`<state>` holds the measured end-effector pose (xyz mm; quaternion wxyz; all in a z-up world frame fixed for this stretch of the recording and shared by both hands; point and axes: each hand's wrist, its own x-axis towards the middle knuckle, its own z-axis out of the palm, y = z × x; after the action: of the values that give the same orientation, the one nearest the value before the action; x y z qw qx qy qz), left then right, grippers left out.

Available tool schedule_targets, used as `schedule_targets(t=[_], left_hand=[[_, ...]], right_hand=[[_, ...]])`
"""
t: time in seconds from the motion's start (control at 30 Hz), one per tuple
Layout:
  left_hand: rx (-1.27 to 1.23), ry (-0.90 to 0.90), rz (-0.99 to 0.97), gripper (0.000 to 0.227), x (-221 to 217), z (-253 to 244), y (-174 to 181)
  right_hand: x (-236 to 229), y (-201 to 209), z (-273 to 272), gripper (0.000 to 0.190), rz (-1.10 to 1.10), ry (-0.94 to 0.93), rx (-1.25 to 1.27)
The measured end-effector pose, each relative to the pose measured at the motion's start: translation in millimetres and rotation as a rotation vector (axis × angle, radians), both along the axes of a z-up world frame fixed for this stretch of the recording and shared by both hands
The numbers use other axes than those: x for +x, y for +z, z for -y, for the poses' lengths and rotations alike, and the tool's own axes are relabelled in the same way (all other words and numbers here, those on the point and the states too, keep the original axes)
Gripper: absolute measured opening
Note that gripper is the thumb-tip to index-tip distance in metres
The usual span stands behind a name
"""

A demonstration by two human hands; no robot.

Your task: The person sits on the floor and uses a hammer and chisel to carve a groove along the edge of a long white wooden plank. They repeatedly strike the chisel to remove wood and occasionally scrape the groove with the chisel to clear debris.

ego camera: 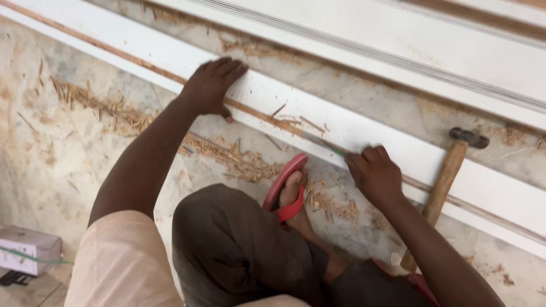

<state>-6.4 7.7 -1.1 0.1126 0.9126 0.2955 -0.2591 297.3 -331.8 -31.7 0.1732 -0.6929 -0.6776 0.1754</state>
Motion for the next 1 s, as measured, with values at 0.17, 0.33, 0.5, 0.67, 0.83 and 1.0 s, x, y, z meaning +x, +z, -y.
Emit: schedule_targets(t=[0.17,0.33,0.5,0.67,0.83,1.0], left_hand=[[0.006,-0.006,-0.017,0.141,-3.5,2.7,-1.2],[-0.004,-0.008,-0.04,0.146,-8.9,2.3,-4.4],[0.015,-0.041,-0.056,0.146,-28.7,-11.7,-12.5],[0.159,-0.032,-0.274,0.148,-80.1,-69.4,-8.1],[0.206,0.017,-0.261,0.148,-95.1,-88.8,-9.9],[0.173,-0.005,-0.16,0.146,-99.1,-94.9,-8.7]], right_hand=[[-50.2,-17.2,-70.9,0.018,-0.043,0.042,0.182],[-32.3,-12.3,-50.0,0.019,-0.018,0.045,0.101],[-10.7,6.3,-24.1,0.016,0.065,0.009,0.06],[-62.8,-7.7,-95.0,0.018,-0.001,0.079,0.149],[-78.1,-12.5,-130.6,0.019,-0.019,0.166,0.134],[-40.0,-0.4,-89.1,0.019,0.001,0.107,0.071]])
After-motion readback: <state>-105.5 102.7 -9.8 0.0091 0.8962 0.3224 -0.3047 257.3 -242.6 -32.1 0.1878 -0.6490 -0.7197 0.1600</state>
